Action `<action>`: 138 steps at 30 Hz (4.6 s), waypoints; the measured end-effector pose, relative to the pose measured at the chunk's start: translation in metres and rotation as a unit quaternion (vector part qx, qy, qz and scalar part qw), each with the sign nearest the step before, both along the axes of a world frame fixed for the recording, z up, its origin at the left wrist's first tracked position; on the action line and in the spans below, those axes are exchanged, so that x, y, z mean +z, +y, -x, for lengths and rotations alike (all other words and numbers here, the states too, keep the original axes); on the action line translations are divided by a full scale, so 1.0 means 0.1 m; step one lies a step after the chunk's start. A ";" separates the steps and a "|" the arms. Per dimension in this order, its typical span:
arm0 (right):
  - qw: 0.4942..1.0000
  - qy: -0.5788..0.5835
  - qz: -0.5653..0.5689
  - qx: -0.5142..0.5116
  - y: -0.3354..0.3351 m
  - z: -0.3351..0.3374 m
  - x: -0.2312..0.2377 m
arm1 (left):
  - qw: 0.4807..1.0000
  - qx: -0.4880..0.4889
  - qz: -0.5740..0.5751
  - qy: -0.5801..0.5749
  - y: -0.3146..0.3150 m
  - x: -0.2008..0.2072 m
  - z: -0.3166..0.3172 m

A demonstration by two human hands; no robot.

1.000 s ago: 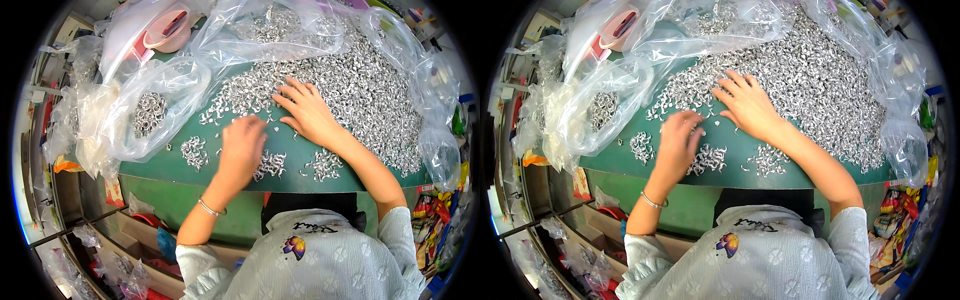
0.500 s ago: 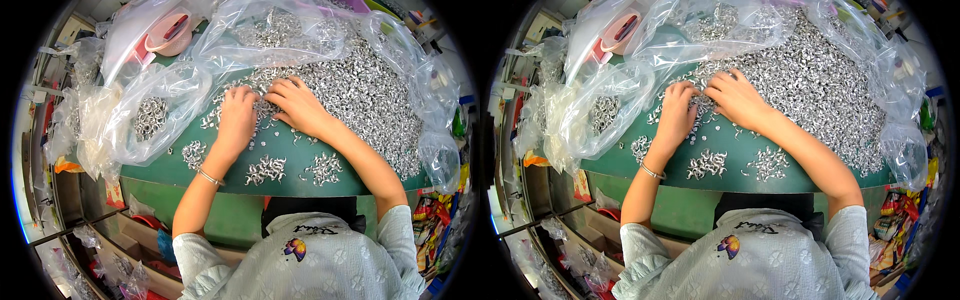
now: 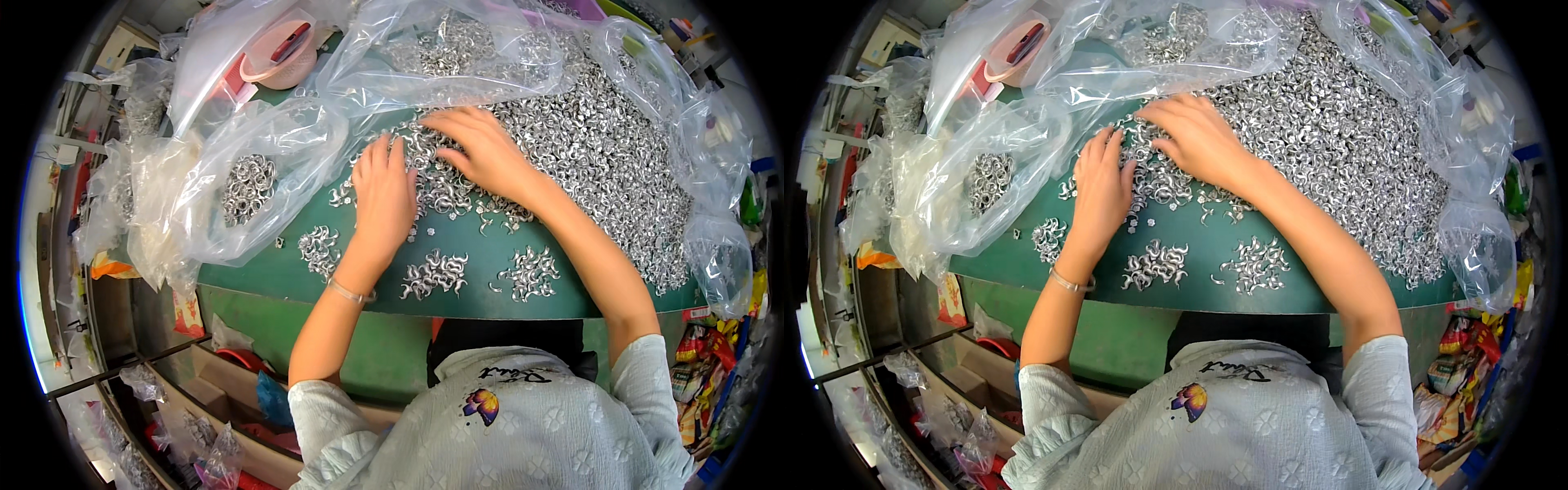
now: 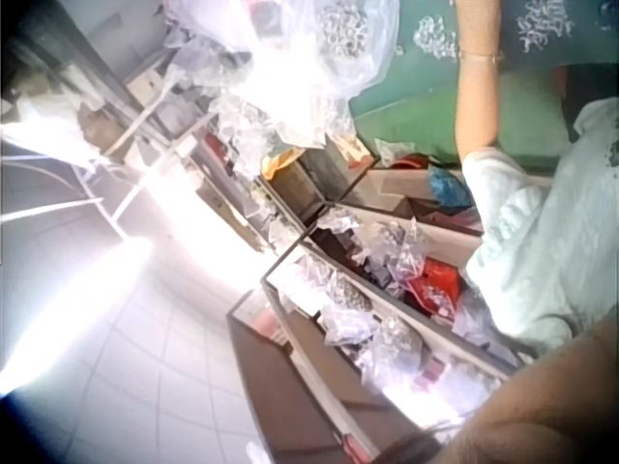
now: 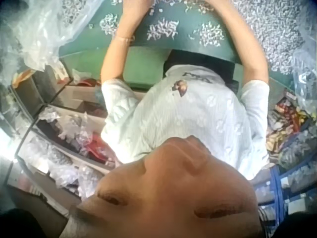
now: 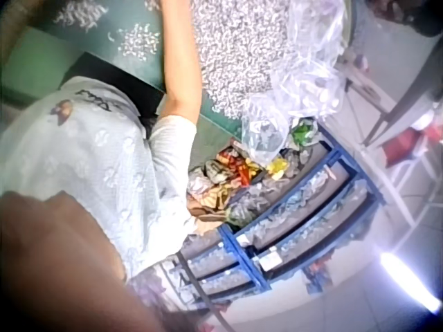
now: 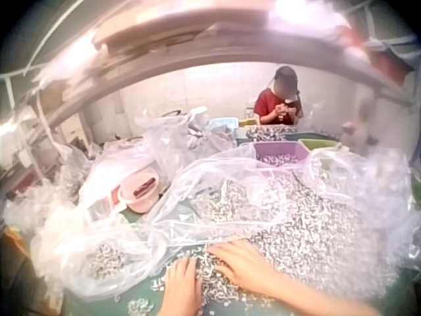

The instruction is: The person sorts a large quantity of small silver metal fasteners on a green workbench by hand, picking them from a central pile and organizing them into smaller groups.

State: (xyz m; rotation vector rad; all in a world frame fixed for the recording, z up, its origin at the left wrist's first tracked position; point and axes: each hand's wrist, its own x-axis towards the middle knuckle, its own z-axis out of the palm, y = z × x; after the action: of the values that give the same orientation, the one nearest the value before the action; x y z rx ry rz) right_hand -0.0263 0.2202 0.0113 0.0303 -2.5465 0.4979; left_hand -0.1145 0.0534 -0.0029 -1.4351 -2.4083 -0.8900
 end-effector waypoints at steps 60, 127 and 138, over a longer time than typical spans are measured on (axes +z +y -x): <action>0.996 -0.048 0.006 -0.071 -0.16 -0.55 0.16 | 0.984 -0.167 0.049 -0.030 0.08 0.16 -0.04; 0.992 -0.073 0.044 -0.088 -0.45 -0.87 0.25 | 0.984 -0.006 -0.067 -0.164 -0.41 0.14 -0.17; 0.993 -0.113 0.006 0.030 -0.74 -0.89 0.04 | 0.986 -0.009 -0.068 -0.153 -0.42 0.11 -0.12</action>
State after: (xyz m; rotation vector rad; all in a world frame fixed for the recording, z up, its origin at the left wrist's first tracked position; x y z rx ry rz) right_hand 0.0624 0.1458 0.0156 0.0482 -2.7701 0.5691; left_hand -0.1030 0.0112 0.0083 -1.3567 -2.4878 -1.3388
